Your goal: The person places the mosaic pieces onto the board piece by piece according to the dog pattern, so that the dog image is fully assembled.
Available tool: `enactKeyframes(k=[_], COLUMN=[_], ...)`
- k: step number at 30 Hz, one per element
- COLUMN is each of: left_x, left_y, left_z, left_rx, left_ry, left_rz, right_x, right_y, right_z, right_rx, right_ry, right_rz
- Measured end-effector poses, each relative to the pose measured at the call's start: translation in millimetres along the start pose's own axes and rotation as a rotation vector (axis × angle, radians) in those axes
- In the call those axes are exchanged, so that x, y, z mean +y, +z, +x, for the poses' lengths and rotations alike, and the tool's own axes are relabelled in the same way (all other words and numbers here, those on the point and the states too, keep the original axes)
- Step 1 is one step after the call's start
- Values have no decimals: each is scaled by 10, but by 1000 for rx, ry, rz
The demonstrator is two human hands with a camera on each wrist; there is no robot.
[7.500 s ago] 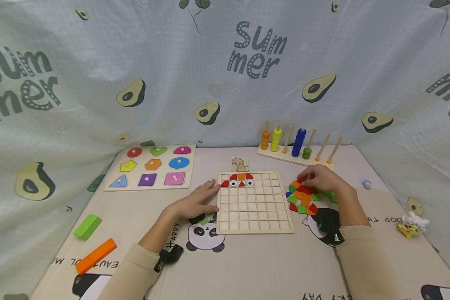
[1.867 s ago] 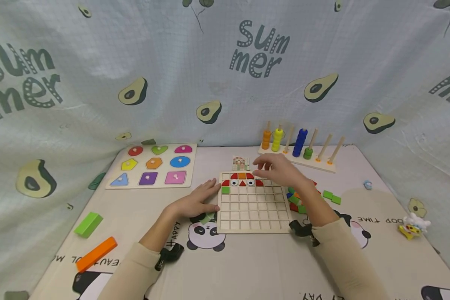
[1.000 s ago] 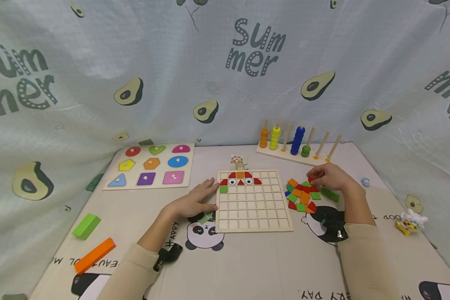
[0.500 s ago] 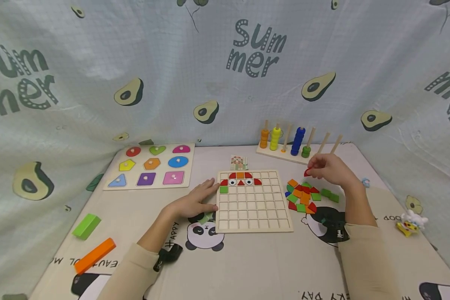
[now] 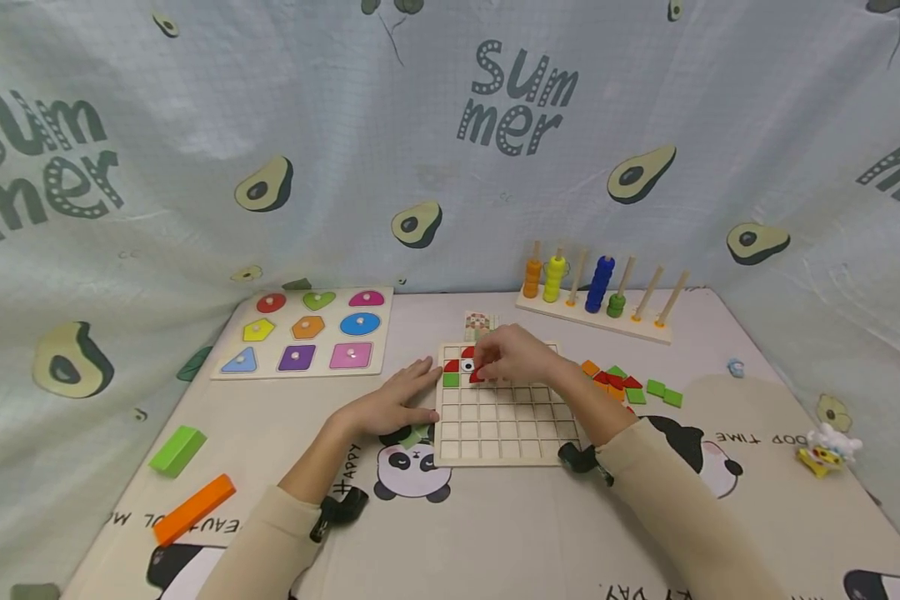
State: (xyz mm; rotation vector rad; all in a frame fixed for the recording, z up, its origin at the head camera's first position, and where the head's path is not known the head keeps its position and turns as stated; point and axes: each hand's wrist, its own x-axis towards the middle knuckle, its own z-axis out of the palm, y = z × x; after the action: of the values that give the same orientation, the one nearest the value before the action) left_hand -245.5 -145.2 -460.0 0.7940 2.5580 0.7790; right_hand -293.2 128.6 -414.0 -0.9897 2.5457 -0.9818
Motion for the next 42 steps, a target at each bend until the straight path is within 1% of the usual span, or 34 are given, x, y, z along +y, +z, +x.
enactKeyframes(k=[3, 6, 17, 24, 28, 30, 32, 35, 37, 39, 42], left_x=[4, 9, 9, 13, 3, 1, 3, 7, 11, 14, 20], left_y=[-2, -10, -5, -4, 3, 3, 3, 2, 0, -2, -10], left_z=[-2, 0, -11, -9, -4, -3, -3, -2, 0, -1, -1], left_rx=[-1, -3, -1, -2, 2, 2, 2, 4, 0, -1, -5], left_ry=[8, 10, 20, 13, 7, 8, 8, 12, 0, -5, -11], left_rz=[-3, 1, 6, 6, 8, 6, 3, -4, 0, 4, 5], right_x=[-11, -16, -48, -57, -67, -68, -65, -46, -20, 23, 146], right_y=[139, 185, 214, 224, 193, 141, 46, -168, -327, -478, -664], right_z=[107, 156, 163, 166, 140, 89, 0, -202, -367, -539, -788], right_rx=[6, 9, 4, -25, -41, -32, -5, 67, 122, 177, 271], right_ry=[0, -13, 2, 40, 20, 6, -6, -23, -20, 1, 78], right_rz=[-96, -141, -222, -295, -294, -270, -226, -143, -97, -75, -63])
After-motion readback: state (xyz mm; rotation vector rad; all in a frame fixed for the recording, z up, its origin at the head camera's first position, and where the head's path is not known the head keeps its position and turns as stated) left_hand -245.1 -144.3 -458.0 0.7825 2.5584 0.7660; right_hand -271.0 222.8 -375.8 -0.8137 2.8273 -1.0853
